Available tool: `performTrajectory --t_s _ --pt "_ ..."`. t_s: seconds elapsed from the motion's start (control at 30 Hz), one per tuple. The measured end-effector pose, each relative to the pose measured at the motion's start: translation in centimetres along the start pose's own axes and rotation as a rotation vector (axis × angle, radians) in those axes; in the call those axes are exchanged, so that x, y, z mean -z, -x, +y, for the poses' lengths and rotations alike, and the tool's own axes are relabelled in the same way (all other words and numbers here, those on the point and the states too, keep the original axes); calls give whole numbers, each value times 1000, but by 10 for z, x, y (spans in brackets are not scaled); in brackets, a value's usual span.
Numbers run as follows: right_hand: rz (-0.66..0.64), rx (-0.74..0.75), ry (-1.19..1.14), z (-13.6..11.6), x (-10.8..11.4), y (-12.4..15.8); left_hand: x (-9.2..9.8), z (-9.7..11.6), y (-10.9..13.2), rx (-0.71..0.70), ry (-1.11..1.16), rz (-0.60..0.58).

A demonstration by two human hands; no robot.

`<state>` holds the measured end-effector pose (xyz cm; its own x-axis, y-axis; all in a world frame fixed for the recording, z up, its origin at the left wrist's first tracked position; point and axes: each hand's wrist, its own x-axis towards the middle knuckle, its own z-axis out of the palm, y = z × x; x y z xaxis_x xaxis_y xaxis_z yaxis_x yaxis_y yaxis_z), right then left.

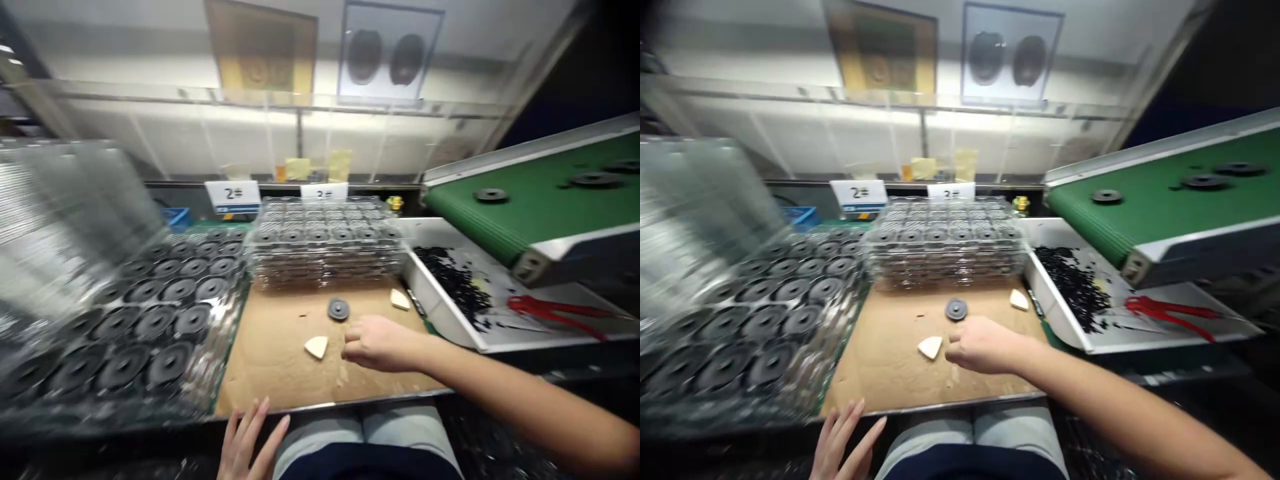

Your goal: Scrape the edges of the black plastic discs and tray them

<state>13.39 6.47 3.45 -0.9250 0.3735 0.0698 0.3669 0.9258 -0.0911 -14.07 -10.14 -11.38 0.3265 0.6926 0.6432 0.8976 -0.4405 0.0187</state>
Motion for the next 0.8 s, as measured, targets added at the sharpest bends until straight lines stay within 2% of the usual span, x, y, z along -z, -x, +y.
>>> performTrajectory --t_s 0.07,0.1,0.17,0.2,0.27,0.33,0.4,0.47,0.53,0.63,0.73,0.8 --pt "-22 -96 111 23 41 7 -23 -14 -53 -47 70 -111" --pt "-30 -157 163 38 61 12 -36 -22 -74 -7 75 -204" --pt "-32 -303 260 72 99 25 -60 -33 -104 226 29 -325" --pt "-30 -385 304 92 117 33 -72 -37 -113 321 1 -346" --pt "-21 -566 381 135 149 51 -90 -40 -118 444 -38 -342" --pt "-7 -761 438 177 177 72 -100 -41 -114 456 -34 -340" --pt "15 -951 463 213 196 92 -102 -42 -107 441 -13 -348" --pt "51 -1100 464 239 205 110 -101 -46 -100 422 26 -343" --pt "88 -1193 443 255 204 124 -100 -50 -97 416 70 -320" --pt "145 -1231 392 261 197 132 -100 -55 -98 430 120 -285" --pt "305 -1185 414 247 205 119 -102 -56 -102 470 147 -269" --pt "444 -1124 456 225 213 100 -101 -56 -104 503 181 -267"
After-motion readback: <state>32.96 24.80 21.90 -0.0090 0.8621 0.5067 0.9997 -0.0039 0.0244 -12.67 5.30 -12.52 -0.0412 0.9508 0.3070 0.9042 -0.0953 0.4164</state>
